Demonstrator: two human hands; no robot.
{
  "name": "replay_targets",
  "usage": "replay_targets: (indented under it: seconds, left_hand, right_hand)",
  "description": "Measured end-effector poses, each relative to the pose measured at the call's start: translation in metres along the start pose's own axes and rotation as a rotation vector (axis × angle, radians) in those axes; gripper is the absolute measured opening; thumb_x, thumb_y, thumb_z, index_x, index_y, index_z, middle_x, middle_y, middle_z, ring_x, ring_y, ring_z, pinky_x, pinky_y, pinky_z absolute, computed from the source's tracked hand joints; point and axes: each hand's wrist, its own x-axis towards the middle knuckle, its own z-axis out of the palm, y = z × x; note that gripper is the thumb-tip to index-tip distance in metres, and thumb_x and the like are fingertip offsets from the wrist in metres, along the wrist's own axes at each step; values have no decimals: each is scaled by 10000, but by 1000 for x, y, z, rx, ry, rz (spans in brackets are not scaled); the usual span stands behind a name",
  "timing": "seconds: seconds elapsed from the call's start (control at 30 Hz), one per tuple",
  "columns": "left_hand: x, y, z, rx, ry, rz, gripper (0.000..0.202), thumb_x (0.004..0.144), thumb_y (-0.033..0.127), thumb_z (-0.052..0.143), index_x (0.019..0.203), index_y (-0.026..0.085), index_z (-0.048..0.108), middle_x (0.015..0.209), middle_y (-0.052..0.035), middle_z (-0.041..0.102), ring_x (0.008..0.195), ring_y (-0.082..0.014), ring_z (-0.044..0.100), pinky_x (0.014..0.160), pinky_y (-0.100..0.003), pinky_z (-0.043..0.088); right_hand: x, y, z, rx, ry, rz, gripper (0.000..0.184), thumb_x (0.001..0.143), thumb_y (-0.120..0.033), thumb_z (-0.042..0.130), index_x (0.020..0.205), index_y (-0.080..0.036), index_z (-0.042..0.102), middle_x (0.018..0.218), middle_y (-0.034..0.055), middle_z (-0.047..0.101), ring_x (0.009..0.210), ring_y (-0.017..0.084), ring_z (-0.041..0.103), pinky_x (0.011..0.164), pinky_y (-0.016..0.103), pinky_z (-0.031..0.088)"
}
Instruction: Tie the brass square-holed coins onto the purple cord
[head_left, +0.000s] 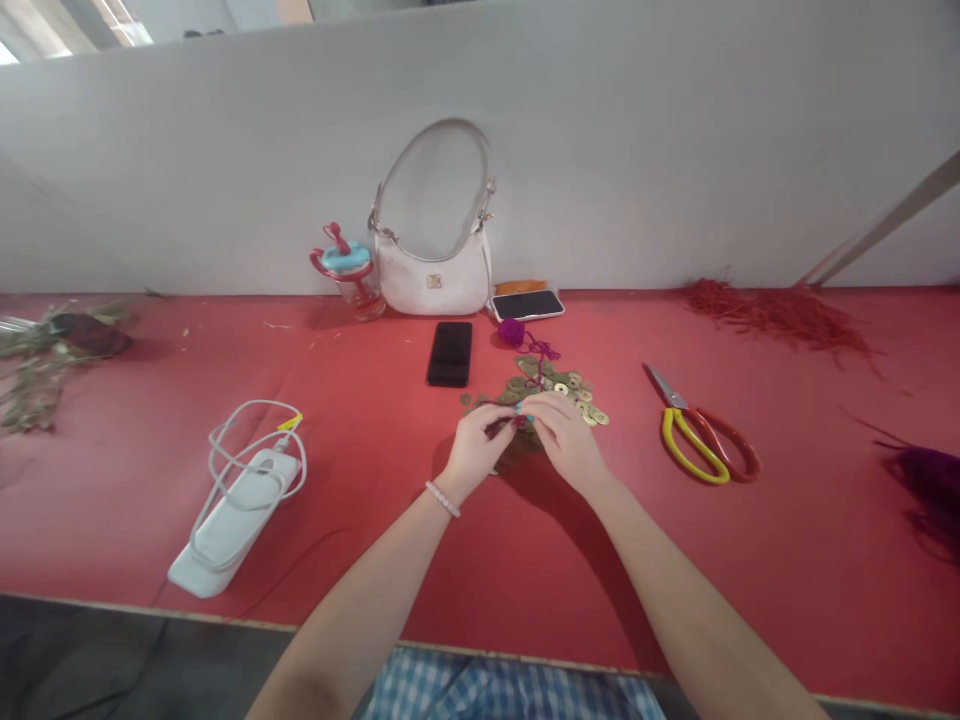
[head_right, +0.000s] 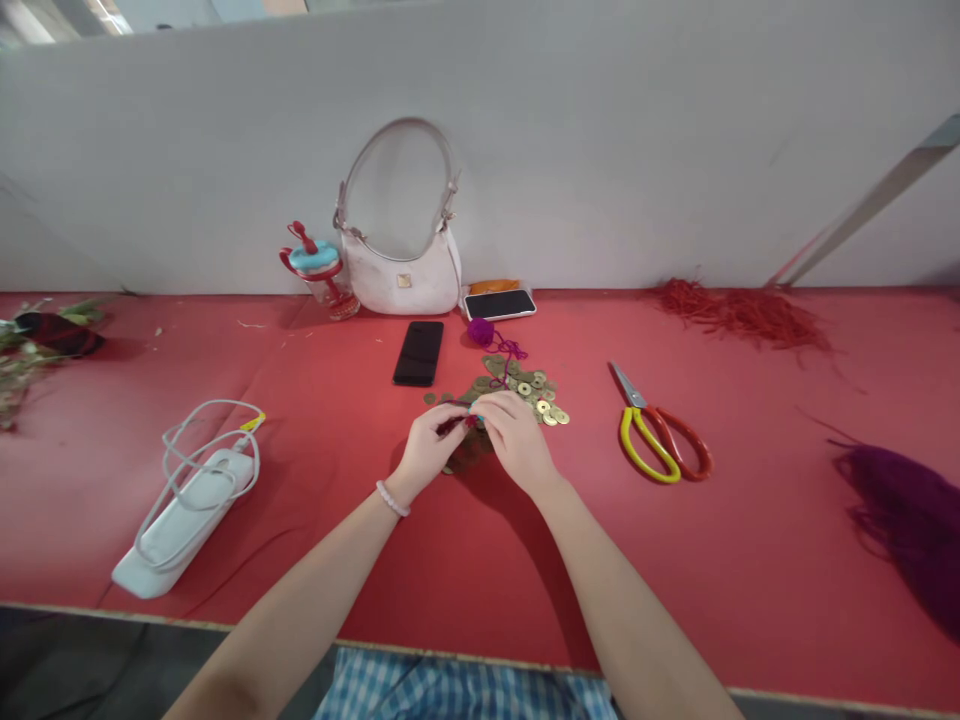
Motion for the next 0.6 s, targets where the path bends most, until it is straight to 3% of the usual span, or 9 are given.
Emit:
replay_targets:
  seconds: [0.33, 0.6]
  left_hand:
    - [0, 5, -2, 36, -25, 63, 184, 788, 181, 514, 881, 165, 672, 842, -67, 646, 776, -148, 587, 687, -252, 472]
    - [0, 3, -3, 60, -12, 55, 194, 776, 153, 521, 897, 160, 672, 824, -57, 641, 717, -128, 575, 616, -221, 466]
  right_hand:
    - [0, 1, 3, 268, -67, 352, 156, 809, -186, 416, 923, -201, 521, 815, 47, 632, 736, 177, 613, 639, 290, 486]
    - [4, -3, -1, 208, -76, 381, 111, 779, -241, 481, 788, -181, 574, 733, 39, 642, 656, 164, 599, 579, 257, 473]
